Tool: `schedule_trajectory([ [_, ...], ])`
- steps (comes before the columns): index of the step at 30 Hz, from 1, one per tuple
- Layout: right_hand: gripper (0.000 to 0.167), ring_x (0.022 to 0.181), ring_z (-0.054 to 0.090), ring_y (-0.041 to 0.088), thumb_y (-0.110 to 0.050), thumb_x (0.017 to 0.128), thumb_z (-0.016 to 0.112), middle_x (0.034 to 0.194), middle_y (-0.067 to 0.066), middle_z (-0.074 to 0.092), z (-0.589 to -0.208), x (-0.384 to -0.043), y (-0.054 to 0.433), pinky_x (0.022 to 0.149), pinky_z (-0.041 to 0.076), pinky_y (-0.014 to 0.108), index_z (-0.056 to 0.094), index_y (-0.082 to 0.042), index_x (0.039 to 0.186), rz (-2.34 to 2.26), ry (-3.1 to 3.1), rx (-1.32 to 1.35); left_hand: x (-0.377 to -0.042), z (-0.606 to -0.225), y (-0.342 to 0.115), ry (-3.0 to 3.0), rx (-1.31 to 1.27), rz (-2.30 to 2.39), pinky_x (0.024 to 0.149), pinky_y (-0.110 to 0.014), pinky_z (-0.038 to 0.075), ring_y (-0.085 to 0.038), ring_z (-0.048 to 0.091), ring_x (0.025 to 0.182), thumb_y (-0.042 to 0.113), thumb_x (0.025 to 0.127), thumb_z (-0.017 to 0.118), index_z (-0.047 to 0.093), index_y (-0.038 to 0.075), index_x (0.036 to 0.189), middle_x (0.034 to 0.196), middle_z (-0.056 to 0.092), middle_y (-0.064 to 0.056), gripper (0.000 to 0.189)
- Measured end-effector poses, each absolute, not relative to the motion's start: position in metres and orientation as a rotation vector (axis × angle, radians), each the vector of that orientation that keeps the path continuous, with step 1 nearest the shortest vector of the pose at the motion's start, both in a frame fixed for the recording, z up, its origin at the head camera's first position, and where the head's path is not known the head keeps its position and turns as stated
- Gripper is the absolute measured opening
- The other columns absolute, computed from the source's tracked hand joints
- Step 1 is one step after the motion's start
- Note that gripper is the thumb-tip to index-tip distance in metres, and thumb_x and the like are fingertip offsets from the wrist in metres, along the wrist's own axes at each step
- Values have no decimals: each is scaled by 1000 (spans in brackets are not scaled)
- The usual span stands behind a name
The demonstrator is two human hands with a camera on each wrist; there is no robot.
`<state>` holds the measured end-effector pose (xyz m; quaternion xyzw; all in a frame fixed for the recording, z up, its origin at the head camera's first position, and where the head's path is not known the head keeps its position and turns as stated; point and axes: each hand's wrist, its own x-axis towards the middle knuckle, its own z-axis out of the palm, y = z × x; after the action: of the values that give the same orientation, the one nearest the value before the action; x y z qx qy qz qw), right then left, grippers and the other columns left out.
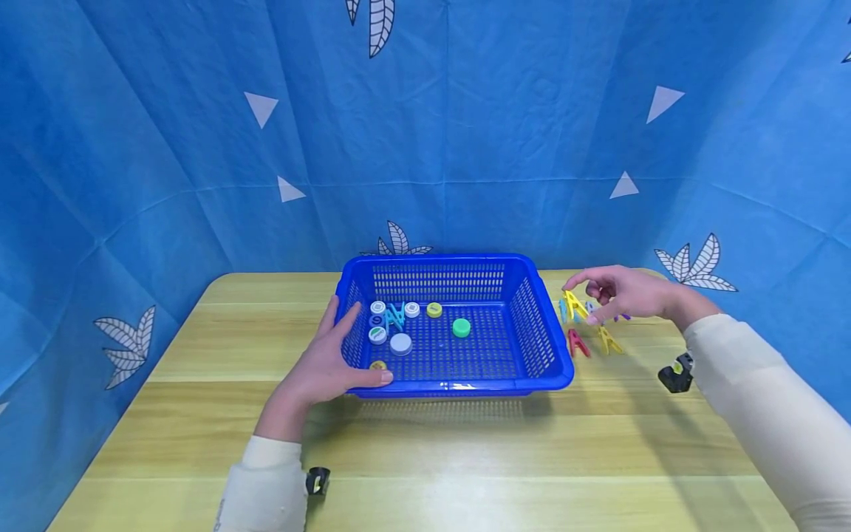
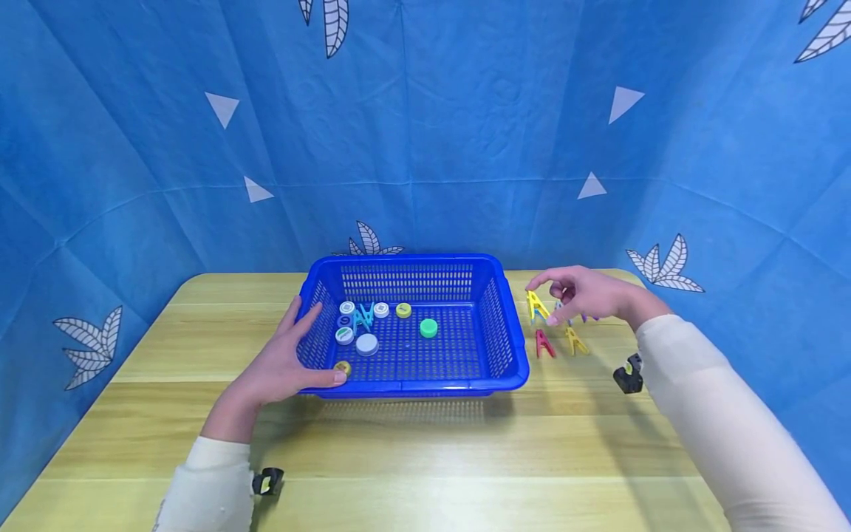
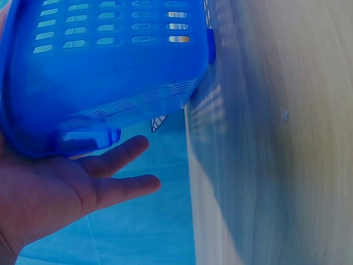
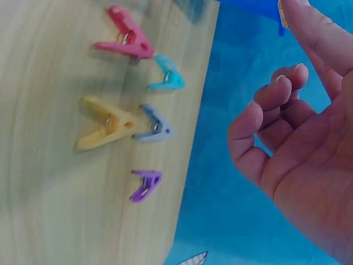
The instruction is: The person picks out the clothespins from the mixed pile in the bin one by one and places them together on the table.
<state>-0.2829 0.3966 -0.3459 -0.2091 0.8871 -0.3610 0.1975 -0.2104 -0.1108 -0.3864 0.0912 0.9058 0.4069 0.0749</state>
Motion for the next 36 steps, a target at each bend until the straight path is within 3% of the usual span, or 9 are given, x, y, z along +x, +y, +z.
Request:
schedule_trajectory([
  [8, 59, 68, 44, 21, -11, 80, 84, 84, 13, 44, -361, -279, 416, 62, 42, 29, 57, -4, 132, -1090, 2455, -580, -211, -386, -111, 2716, 275, 1222, 105, -69, 29, -46, 8, 148, 63, 60, 89, 16, 24, 162, 166, -12, -1, 131],
  [16, 60, 64, 43, 21, -7, 80, 83, 80, 14, 48, -375, -273, 434, 59, 41, 29, 55, 2, 133, -1127, 2458, -607, -211, -385, -111, 2722, 262, 1205, 105, -69, 29, -46, 8, 147, 64, 60, 88, 16, 25, 162, 166, -13, 0, 131],
  [24, 53, 63, 41, 20, -6, 81, 82, 81, 16, 44, -387, -264, 451, 56, 40, 30, 58, 0, 128, -1121, 2474, -581, -211, -385, -112, 2725, 273, 1210, 105, -69, 28, -46, 7, 148, 64, 60, 88, 17, 23, 162, 166, -13, 0, 131],
  [36, 62, 65, 42, 22, -12, 80, 84, 81, 12, 42, -398, -258, 473, 58, 41, 31, 56, -2, 134, -1058, 2501, -458, -210, -387, -111, 2717, 266, 1224, 105, -69, 28, -46, 7, 148, 63, 61, 88, 18, 24, 162, 166, -12, 0, 129],
])
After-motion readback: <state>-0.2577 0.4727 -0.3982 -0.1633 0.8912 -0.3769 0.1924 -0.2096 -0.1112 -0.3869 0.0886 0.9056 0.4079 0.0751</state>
